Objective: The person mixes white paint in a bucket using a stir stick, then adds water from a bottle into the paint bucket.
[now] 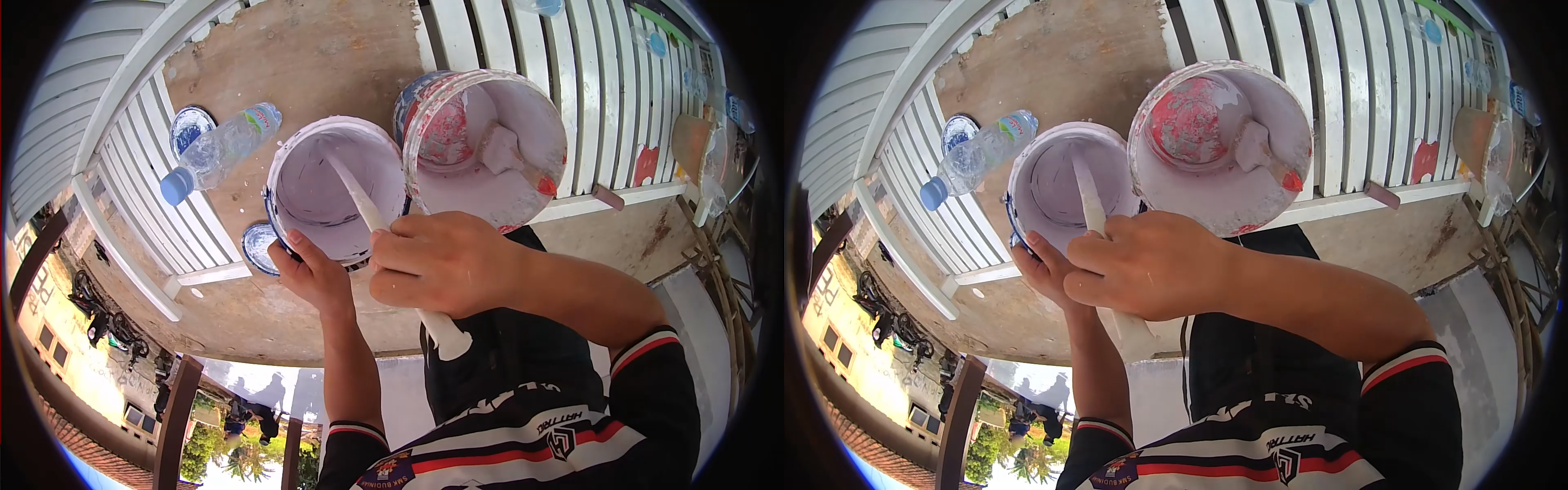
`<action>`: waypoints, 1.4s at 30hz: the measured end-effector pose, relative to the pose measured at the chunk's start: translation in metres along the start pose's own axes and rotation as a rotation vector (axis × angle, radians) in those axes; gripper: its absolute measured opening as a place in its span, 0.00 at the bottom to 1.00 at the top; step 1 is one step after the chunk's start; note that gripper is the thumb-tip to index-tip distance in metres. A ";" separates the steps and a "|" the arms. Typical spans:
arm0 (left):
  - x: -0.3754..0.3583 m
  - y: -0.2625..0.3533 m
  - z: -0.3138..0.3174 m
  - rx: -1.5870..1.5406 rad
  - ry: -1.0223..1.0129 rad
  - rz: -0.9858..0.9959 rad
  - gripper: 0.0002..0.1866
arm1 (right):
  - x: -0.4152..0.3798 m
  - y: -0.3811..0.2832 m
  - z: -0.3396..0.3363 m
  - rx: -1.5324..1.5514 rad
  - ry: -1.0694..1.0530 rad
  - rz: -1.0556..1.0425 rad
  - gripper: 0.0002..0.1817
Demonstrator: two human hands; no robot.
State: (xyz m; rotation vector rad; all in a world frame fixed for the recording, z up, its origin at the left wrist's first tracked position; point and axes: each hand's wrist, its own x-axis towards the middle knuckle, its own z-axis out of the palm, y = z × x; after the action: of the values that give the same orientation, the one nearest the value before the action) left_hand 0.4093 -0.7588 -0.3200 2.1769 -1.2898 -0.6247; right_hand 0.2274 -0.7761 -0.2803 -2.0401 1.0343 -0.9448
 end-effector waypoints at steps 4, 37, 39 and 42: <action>0.000 -0.003 0.004 -0.047 0.028 0.015 0.18 | 0.000 -0.004 -0.020 0.132 -0.145 0.161 0.09; 0.000 -0.014 0.000 -0.097 -0.045 0.008 0.17 | -0.014 -0.025 0.004 -0.052 -0.324 -0.168 0.08; -0.001 -0.013 -0.001 -0.108 -0.055 0.015 0.17 | -0.019 -0.032 -0.001 -0.036 -0.378 -0.149 0.08; -0.002 -0.013 -0.001 -0.128 -0.059 0.008 0.18 | -0.015 -0.036 -0.012 0.021 -0.340 -0.120 0.08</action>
State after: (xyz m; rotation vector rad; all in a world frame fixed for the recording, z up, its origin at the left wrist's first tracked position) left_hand 0.4176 -0.7517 -0.3274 2.0627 -1.2515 -0.7524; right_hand 0.2252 -0.7489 -0.2499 -2.1683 0.7239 -0.6316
